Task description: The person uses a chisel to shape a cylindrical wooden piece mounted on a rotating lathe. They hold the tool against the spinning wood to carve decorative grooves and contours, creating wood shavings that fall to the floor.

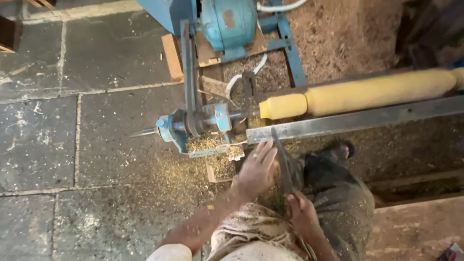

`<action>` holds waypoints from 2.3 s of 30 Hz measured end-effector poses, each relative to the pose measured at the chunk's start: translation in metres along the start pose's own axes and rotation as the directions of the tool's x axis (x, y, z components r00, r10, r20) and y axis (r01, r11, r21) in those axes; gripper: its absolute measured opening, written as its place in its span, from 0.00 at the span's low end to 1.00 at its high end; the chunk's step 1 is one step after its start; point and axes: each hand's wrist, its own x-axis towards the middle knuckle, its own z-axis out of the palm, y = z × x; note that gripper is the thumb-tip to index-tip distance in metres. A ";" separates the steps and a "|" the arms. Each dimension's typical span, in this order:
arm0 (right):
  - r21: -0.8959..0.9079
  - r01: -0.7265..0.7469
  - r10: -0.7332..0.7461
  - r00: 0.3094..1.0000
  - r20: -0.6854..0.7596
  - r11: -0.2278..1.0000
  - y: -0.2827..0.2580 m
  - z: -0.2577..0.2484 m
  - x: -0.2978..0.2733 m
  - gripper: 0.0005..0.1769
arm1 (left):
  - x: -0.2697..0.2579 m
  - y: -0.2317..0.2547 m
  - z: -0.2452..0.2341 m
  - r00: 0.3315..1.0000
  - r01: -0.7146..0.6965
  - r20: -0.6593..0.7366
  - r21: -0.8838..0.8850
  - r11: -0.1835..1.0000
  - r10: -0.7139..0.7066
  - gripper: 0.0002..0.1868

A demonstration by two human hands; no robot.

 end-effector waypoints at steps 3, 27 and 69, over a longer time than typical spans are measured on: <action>0.130 -0.254 0.247 0.967 0.064 0.958 0.005 0.003 0.013 0.22 | 0.033 -0.050 0.012 0.895 -0.429 0.078 0.428 0.796 0.440 0.31; 0.154 -0.303 0.307 0.952 -0.005 0.941 -0.081 0.010 0.007 0.35 | 0.071 -0.087 0.024 0.801 -0.528 -0.102 0.345 0.777 0.590 0.22; 0.099 -0.157 0.147 0.984 0.100 0.983 -0.085 -0.015 0.016 0.37 | 0.071 -0.086 0.036 0.800 -0.492 -0.135 0.409 0.768 0.585 0.22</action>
